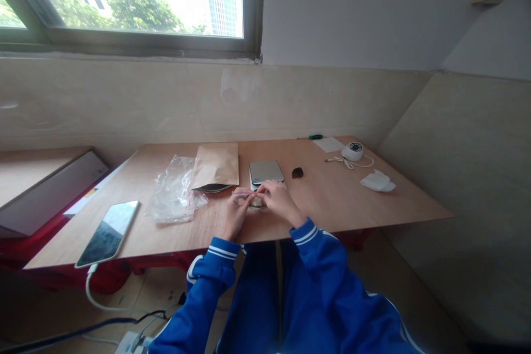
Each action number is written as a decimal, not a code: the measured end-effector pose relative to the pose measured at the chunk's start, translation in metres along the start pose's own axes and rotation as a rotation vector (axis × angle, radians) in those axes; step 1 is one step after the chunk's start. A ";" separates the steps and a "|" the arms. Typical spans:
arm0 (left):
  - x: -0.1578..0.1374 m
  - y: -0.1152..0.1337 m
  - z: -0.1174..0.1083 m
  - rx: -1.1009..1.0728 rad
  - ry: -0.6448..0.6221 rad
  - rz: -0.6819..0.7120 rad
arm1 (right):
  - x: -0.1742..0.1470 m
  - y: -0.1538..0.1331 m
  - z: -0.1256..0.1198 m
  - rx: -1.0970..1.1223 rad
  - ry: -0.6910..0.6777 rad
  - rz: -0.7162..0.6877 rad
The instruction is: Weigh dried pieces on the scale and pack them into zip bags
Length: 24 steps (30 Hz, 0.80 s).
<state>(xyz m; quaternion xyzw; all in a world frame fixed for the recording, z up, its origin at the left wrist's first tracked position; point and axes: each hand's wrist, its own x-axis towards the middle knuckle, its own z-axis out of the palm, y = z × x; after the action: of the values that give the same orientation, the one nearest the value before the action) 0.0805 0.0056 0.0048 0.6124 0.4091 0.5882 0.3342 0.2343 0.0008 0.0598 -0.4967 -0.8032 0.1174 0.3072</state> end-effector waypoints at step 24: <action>0.002 -0.001 0.000 -0.019 0.056 -0.091 | -0.010 0.004 0.010 -0.376 0.011 -0.074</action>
<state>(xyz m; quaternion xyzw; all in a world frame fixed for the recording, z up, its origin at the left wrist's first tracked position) 0.0800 0.0079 0.0044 0.5735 0.4401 0.5929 0.3548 0.2343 -0.0048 0.0456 -0.5159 -0.8272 -0.0487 0.2174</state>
